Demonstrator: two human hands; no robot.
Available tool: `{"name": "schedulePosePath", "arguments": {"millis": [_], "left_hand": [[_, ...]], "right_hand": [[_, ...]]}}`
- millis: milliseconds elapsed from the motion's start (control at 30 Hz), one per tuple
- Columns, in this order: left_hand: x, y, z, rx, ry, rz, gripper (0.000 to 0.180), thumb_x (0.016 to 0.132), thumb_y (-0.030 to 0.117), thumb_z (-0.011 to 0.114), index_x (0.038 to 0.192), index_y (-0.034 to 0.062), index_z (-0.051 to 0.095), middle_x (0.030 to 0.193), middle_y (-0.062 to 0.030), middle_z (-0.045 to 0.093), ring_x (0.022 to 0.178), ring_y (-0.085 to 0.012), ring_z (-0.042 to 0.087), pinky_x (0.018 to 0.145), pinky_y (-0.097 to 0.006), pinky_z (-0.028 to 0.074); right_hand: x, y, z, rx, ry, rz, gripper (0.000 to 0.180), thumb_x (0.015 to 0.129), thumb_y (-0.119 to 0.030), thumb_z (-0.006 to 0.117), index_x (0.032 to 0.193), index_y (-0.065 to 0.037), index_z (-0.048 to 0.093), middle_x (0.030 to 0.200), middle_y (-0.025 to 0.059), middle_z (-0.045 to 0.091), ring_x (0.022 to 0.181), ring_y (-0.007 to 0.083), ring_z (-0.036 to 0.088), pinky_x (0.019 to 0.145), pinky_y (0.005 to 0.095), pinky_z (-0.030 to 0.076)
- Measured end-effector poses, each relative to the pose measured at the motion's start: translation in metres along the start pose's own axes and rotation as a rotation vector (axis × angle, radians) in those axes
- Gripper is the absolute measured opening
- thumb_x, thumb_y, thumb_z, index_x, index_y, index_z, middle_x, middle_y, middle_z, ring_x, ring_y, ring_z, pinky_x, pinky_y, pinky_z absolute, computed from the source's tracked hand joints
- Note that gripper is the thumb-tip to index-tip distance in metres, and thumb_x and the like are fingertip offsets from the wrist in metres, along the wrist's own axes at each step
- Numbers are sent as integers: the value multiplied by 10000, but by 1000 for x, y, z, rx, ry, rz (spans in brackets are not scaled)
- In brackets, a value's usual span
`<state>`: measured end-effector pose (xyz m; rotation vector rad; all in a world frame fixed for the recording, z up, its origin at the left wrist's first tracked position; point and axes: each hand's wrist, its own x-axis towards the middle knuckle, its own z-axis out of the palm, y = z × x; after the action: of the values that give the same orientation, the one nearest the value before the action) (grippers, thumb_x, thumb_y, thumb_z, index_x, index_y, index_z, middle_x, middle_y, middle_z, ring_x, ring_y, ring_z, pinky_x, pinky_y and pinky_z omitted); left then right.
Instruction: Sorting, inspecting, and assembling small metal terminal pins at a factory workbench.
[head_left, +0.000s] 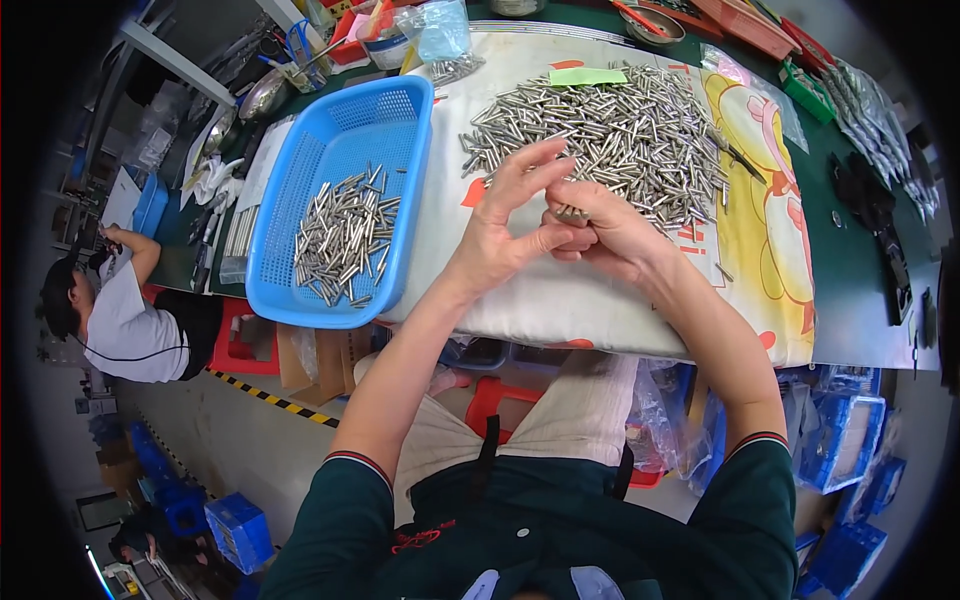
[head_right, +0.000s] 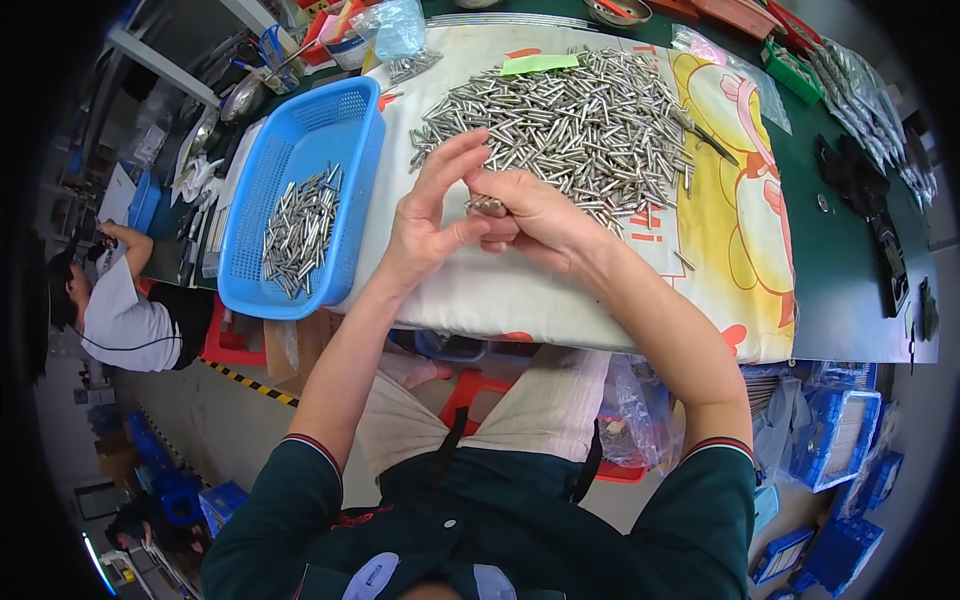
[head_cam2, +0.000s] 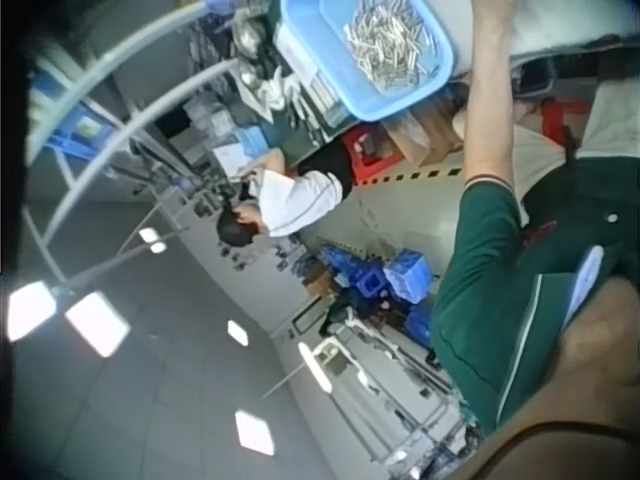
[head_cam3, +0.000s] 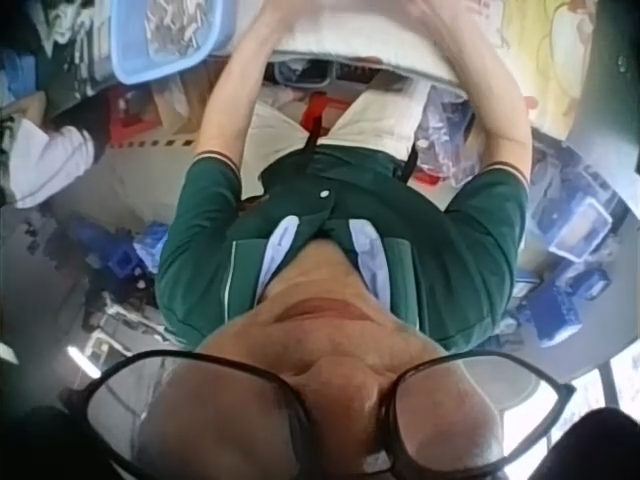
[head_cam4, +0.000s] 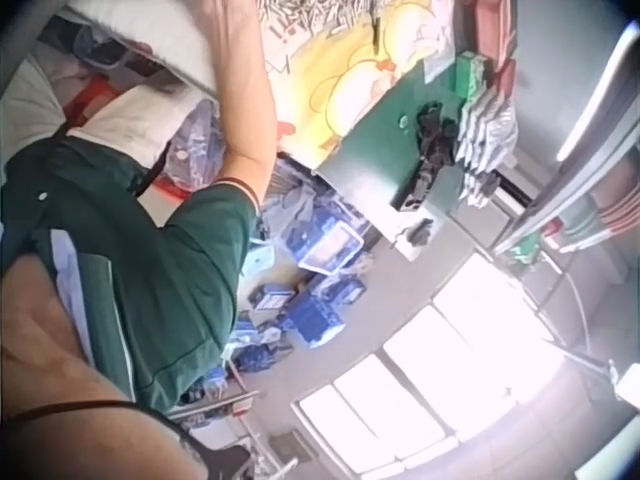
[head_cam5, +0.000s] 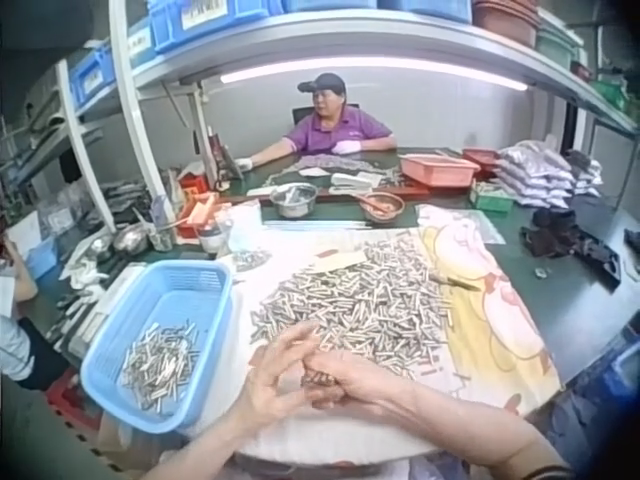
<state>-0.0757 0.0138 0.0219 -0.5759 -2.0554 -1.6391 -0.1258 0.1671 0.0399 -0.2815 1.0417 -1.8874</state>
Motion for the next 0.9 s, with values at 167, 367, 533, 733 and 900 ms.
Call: {"name": "schedulePosePath", "arguments": {"millis": [167,367,533,733,900], "left_hand": [[2,-4,-2,-75,-171,0,254,801,161,655,1051,133,690,1316,-90,499,1259,-250,394,1061,-409,267],[2,-8,-1,-91,-167,6,206,811,143,645,1008,123,699,1229,-77,575,1228,-250,431,1047,-408,285],[2,-10,-1,-104,-167,9,180,811,144,648,980,109,700,1208,-70,588,1204,-250,454,1032,-410,309],[2,-8,-2,-102,-172,-10,165,815,133,644,966,91,695,1182,-67,602,1195,-251,462,1022,-403,329],[1,-8,-1,-164,-168,-66,164,813,122,643,965,92,694,1173,-65,607,1196,-243,457,1023,-405,328]], "right_hand": [[1,7,-2,139,-44,221,302,951,-170,361,649,-160,372,522,-75,223,472,65,219,465,244,225],[2,8,2,209,-29,275,366,963,-195,365,598,-166,374,490,-69,239,458,65,234,440,242,199],[3,12,0,248,-43,291,399,969,-229,378,573,-185,360,475,-76,222,452,67,229,438,239,190],[4,13,-1,230,-51,296,427,974,-308,402,566,-190,355,471,-73,230,446,69,225,436,239,189],[4,13,0,245,-26,307,431,976,-350,396,582,-181,350,470,-68,233,442,74,227,435,240,197]]}}
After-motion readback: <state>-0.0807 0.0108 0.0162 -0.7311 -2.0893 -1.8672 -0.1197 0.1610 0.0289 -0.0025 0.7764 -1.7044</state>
